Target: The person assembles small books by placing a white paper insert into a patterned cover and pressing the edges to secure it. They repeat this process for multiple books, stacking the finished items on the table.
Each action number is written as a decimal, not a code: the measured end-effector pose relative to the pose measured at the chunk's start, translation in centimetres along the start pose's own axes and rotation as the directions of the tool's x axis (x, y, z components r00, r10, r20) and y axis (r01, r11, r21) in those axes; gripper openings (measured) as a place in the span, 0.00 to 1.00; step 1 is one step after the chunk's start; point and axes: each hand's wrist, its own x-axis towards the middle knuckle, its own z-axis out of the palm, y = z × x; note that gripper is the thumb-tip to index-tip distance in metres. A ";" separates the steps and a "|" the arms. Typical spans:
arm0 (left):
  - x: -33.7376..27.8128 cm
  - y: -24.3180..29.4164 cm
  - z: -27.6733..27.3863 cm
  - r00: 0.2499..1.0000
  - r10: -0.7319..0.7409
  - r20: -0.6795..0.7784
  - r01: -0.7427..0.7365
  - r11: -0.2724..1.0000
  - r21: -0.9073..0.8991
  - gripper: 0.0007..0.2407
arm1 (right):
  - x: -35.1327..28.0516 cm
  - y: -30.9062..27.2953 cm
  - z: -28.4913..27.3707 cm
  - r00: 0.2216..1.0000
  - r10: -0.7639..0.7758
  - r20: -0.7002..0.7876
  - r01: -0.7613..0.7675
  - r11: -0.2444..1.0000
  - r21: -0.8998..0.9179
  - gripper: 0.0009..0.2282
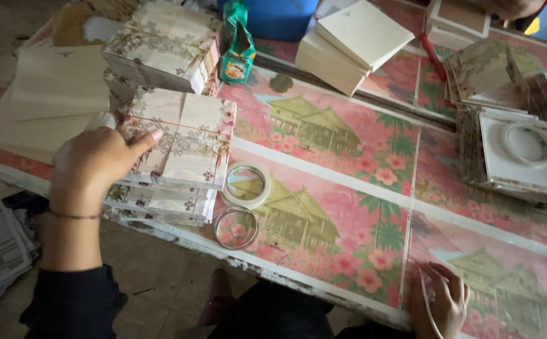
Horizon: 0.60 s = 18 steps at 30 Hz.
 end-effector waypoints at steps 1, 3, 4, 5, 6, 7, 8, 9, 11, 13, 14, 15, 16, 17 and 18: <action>0.3 -0.2 -0.2 0.999 0.012 0.048 -0.013 1.000 0.009 0.46 | 0.2 -0.2 -0.3 0.999 -0.013 0.030 0.013 1.000 0.009 0.08; 1.0 -1.0 -0.5 0.998 0.018 0.060 -0.015 0.999 -0.052 0.41 | 0.3 0.7 -0.3 0.997 -0.068 0.036 0.068 0.998 0.008 0.09; 1.3 -1.5 -0.6 0.997 0.018 0.070 -0.010 0.994 -0.112 0.47 | 0.3 1.1 -0.3 0.991 -0.125 0.045 0.125 0.992 0.014 0.09; 1.5 -1.4 -0.8 0.997 0.022 0.072 -0.014 0.994 -0.110 0.47 | 0.4 1.2 -0.3 0.992 -0.121 0.046 0.120 0.993 0.011 0.09; 1.5 -1.5 -0.9 0.993 -0.015 0.117 0.032 0.989 -0.147 0.46 | 0.5 1.2 -0.2 0.989 -0.146 0.032 0.146 0.989 0.009 0.10; 1.6 -1.6 -1.0 0.985 -0.050 0.164 0.080 0.980 -0.183 0.45 | 0.5 1.3 -0.1 0.985 -0.171 0.018 0.171 0.985 0.006 0.10; 1.7 -1.7 -0.6 0.985 -0.052 0.164 0.082 0.980 -0.180 0.45 | 0.5 0.9 -0.3 0.985 -0.170 0.020 0.170 0.985 0.009 0.10; 1.9 -1.9 -0.3 0.988 -0.037 0.152 0.071 0.973 -0.220 0.50 | 0.5 0.4 -0.6 0.989 -0.141 0.033 0.140 0.990 0.016 0.09; 1.4 -1.9 -0.3 0.990 -0.022 0.136 0.057 0.964 -0.260 0.56 | 0.6 0.0 -0.5 0.993 -0.110 0.044 0.109 0.994 0.025 0.08; 0.4 -1.5 -0.5 0.995 -0.048 0.089 0.079 0.921 -0.382 0.36 | 0.6 0.3 -0.5 0.990 -0.139 0.014 0.139 0.990 0.019 0.08; -0.5 -0.8 -1.3 0.995 -0.041 0.090 0.073 0.921 -0.382 0.36 | 0.6 0.3 -0.4 0.991 -0.136 0.012 0.136 0.991 0.013 0.08; -1.4 -0.2 -2.0 0.995 -0.060 0.083 0.090 0.901 -0.425 0.32 | 0.6 0.4 -0.4 0.991 -0.129 0.022 0.129 0.992 0.014 0.08; -2.3 0.5 -2.8 0.994 -0.080 0.077 0.107 0.879 -0.466 0.32 | 0.6 0.5 -0.4 0.992 -0.121 0.031 0.121 0.993 0.015 0.09; -3.0 1.1 -2.7 0.994 -0.073 0.078 0.101 0.880 -0.465 0.32 | 0.6 0.3 -0.6 0.993 -0.117 0.030 0.117 0.993 0.010 0.09; -3.5 1.7 -2.8 0.999 -0.017 0.032 0.032 0.822 -0.569 0.27 | 0.7 0.0 -0.6 0.993 -0.113 0.028 0.112 0.994 0.010 0.09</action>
